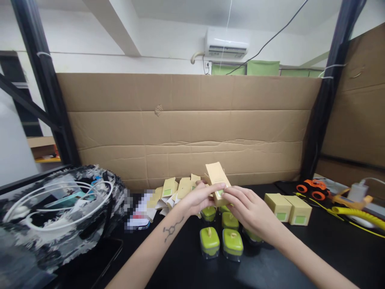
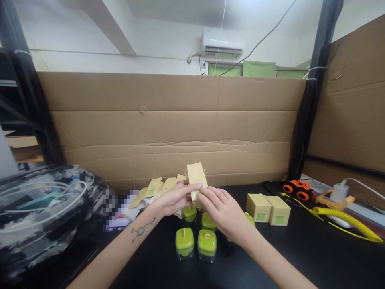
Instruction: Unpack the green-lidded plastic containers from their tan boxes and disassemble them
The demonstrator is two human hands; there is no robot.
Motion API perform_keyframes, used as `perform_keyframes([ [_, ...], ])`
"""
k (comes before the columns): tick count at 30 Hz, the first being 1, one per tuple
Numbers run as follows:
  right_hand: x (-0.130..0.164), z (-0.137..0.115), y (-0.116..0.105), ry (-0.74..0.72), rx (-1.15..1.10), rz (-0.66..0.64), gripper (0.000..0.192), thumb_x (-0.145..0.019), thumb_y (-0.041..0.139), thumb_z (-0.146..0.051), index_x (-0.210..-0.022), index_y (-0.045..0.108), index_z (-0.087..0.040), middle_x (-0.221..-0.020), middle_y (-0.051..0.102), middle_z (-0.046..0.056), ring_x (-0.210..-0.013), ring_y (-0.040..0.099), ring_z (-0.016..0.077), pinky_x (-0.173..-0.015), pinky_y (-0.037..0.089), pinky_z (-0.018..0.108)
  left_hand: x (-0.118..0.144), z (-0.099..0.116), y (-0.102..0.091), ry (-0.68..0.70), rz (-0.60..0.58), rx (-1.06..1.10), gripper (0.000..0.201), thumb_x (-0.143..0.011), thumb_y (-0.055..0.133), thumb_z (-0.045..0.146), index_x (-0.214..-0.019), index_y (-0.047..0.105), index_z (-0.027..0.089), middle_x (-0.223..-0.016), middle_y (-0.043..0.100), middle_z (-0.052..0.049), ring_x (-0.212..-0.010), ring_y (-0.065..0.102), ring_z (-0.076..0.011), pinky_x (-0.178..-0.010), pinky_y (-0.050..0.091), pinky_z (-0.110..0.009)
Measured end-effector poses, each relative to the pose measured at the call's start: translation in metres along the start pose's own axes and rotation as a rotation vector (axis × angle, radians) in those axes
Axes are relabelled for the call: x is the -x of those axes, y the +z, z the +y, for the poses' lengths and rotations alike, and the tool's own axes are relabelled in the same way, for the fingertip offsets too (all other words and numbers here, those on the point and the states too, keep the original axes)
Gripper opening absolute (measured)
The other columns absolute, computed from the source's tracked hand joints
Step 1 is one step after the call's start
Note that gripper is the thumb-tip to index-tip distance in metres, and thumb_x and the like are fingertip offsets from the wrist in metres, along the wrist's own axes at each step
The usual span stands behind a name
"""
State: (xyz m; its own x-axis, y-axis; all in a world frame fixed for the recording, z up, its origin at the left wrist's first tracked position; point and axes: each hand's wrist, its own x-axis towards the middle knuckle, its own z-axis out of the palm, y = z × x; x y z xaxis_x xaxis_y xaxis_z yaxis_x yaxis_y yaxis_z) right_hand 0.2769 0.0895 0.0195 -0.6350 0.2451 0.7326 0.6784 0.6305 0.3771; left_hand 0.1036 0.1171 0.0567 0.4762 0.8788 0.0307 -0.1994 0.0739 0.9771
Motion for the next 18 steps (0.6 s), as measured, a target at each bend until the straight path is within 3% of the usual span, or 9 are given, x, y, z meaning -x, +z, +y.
perform_keyframes([
  [5, 0.000, 0.006, -0.008, -0.066, 0.075, 0.176, 0.026, -0.085, 0.051, -0.007, -0.110, 0.052, -0.013, -0.108, 0.067, 0.014, -0.103, 0.061, 0.0225, -0.082, 0.052, 0.036, 0.002, 0.005, 0.006, -0.001, -0.006, 0.082, 0.024, -0.081, 0.060, 0.022, -0.103, 0.059, 0.012, -0.095, 0.067, -0.012, -0.086, 0.063, -0.0191, -0.078, 0.051, -0.034],
  [9, 0.000, 0.002, -0.009, -0.093, 0.012, 0.187, 0.012, -0.085, 0.049, -0.006, -0.091, 0.050, -0.016, -0.123, 0.058, 0.018, -0.122, 0.047, 0.0283, -0.087, 0.049, 0.041, -0.001, 0.006, 0.007, -0.007, 0.057, 0.093, 0.024, -0.080, 0.061, 0.031, -0.094, 0.058, 0.012, -0.085, 0.066, -0.011, -0.076, 0.063, -0.0181, -0.071, 0.052, -0.032],
  [12, -0.001, 0.005, -0.012, -0.138, -0.034, 0.145, 0.013, -0.085, 0.050, -0.009, -0.095, 0.050, -0.017, -0.125, 0.057, 0.016, -0.120, 0.049, 0.0252, -0.093, 0.046, 0.042, -0.005, 0.009, -0.004, 0.105, 0.287, 0.035, 0.046, -0.069, 0.072, 0.036, -0.102, 0.047, 0.015, -0.090, 0.063, -0.010, -0.073, 0.062, -0.0179, -0.068, 0.051, -0.031],
  [15, 0.001, 0.031, -0.020, 0.023, -0.008, 0.113, 0.013, -0.086, 0.049, -0.016, -0.099, 0.052, -0.020, -0.116, 0.062, 0.012, -0.103, 0.060, 0.0220, -0.086, 0.048, 0.040, -0.008, 0.016, -0.031, 0.242, 0.529, -0.101, 0.078, -0.055, 0.082, 0.037, -0.110, 0.028, 0.023, -0.096, 0.057, -0.006, -0.076, 0.061, -0.0157, -0.072, 0.048, -0.030],
  [17, 0.011, 0.059, -0.025, 0.226, 0.012, 0.005, 0.009, -0.087, 0.046, -0.021, -0.090, 0.055, -0.020, -0.105, 0.065, 0.010, -0.094, 0.062, 0.0232, -0.079, 0.049, 0.040, -0.009, 0.022, -0.055, 0.357, 0.739, -0.523, 0.079, -0.056, 0.079, 0.044, -0.108, 0.025, 0.022, -0.096, 0.055, -0.006, -0.081, 0.060, -0.0181, -0.075, 0.046, -0.032],
  [18, 0.019, 0.074, -0.027, 0.316, 0.007, -0.109, 0.012, -0.086, 0.045, -0.023, -0.087, 0.056, -0.020, -0.100, 0.066, 0.010, -0.091, 0.063, 0.0241, -0.077, 0.049, 0.040, -0.010, 0.023, -0.067, 0.348, 0.815, -0.784, 0.073, -0.059, 0.073, 0.050, -0.106, 0.026, 0.021, -0.096, 0.054, -0.006, -0.085, 0.060, -0.0201, -0.077, 0.045, -0.033],
])
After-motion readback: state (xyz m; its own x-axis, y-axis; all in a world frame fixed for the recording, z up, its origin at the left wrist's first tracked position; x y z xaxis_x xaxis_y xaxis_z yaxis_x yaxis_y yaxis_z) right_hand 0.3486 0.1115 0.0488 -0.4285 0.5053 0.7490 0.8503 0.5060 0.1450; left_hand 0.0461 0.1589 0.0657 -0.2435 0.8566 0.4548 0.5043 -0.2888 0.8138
